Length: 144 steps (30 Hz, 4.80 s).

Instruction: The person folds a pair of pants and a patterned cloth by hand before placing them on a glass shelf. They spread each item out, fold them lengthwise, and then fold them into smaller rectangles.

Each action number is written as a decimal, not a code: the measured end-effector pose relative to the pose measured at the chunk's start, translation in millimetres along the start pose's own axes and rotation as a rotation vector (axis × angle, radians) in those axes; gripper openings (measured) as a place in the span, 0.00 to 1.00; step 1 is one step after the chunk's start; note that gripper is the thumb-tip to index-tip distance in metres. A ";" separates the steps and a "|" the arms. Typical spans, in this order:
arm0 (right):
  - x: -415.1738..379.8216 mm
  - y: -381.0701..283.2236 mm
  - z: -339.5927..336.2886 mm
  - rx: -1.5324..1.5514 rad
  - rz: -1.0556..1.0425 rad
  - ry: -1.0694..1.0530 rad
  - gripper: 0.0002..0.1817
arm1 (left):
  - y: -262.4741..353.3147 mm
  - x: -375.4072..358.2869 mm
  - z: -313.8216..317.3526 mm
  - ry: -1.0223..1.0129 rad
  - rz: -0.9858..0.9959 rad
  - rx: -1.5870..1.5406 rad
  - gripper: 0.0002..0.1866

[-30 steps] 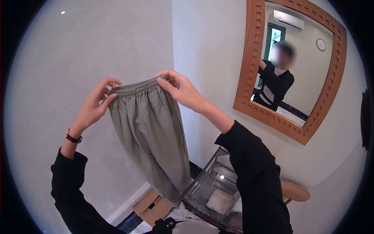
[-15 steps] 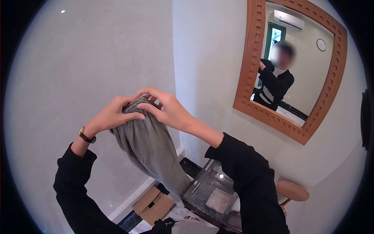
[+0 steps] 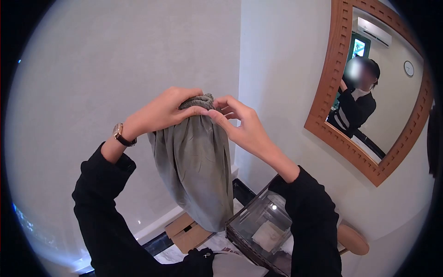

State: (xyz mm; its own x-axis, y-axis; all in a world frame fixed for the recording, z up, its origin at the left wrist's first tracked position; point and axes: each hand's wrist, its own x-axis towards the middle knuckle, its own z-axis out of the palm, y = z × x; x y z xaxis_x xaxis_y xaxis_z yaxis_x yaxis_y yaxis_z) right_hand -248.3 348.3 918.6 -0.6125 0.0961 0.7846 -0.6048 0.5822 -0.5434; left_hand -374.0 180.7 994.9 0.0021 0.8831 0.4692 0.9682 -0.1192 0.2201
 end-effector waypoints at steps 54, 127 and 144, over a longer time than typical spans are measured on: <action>-317.1 185.8 -180.0 -0.562 0.729 -0.230 0.13 | -102.7 -113.6 -333.1 0.851 -0.253 1.027 0.25; -197.3 -119.8 -171.9 -0.147 0.749 0.339 0.17 | 147.5 98.5 203.4 -0.299 0.510 -0.689 0.14; -199.4 -149.4 -163.3 -0.397 0.676 0.264 0.24 | 137.4 104.5 233.2 -0.311 0.406 -1.101 0.13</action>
State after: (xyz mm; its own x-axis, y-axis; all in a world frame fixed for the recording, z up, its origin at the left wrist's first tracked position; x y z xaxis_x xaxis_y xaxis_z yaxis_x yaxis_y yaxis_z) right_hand 47.3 374.1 892.1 -0.6099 0.6856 0.3974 0.1060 0.5676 -0.8165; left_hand -182.3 362.4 874.8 0.4620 0.7451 0.4810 0.1526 -0.6011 0.7845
